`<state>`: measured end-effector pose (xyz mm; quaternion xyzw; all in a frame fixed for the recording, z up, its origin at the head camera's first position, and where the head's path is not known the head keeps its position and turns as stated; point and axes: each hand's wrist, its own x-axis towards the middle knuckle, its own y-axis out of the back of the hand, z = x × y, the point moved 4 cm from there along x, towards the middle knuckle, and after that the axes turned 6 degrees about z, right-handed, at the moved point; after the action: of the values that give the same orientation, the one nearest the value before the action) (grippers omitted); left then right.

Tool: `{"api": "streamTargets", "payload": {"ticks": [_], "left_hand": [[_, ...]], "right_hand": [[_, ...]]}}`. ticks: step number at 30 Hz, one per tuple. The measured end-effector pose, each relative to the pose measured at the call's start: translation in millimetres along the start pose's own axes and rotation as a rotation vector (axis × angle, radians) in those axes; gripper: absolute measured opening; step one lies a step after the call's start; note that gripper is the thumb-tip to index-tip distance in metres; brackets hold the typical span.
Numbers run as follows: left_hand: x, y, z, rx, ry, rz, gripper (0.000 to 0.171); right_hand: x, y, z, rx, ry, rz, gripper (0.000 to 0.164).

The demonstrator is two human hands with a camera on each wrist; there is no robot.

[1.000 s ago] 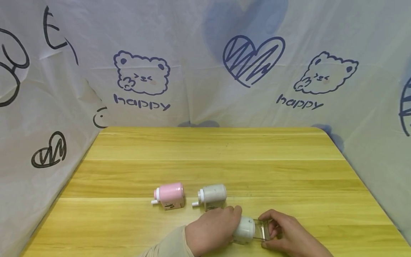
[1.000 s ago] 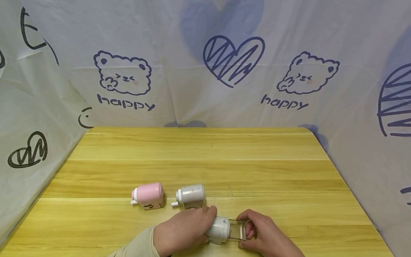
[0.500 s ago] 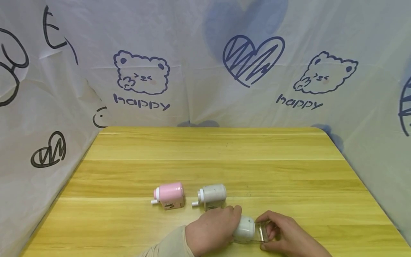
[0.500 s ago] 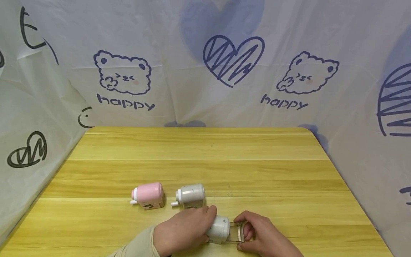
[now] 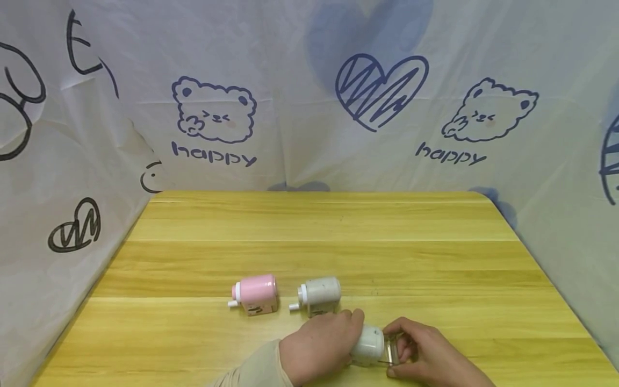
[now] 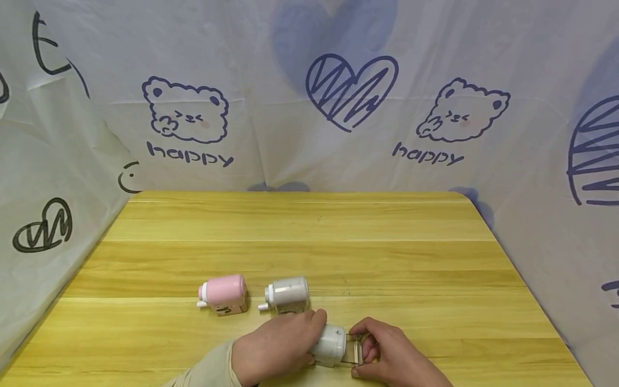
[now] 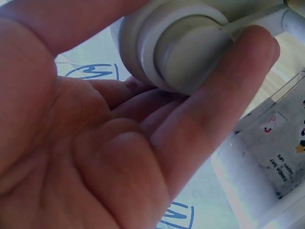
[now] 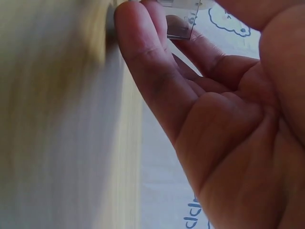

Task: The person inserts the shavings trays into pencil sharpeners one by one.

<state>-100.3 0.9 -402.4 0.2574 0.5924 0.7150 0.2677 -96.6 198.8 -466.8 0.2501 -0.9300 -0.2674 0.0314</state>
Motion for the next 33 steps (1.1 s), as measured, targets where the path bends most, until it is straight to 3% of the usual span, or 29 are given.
{"api": "streamTargets", "payload": {"ticks": [9,17,33], "left_hand": [[0.2,0.3,0.2,0.016,-0.004,0.005,0.038],[0.1,0.1,0.2,0.005,0.004,0.005,0.036],[0.8,0.6,0.2,-0.004,0.018,-0.027,0.036]], "right_hand": [[0.4,-1.1,2.9,0.056,-0.065,-0.019,0.056],[-0.8,-0.8,2.6,0.033,-0.033,-0.01,0.048],[2.0,-2.6,5.5,0.072,-0.039,-0.015,0.052]]}}
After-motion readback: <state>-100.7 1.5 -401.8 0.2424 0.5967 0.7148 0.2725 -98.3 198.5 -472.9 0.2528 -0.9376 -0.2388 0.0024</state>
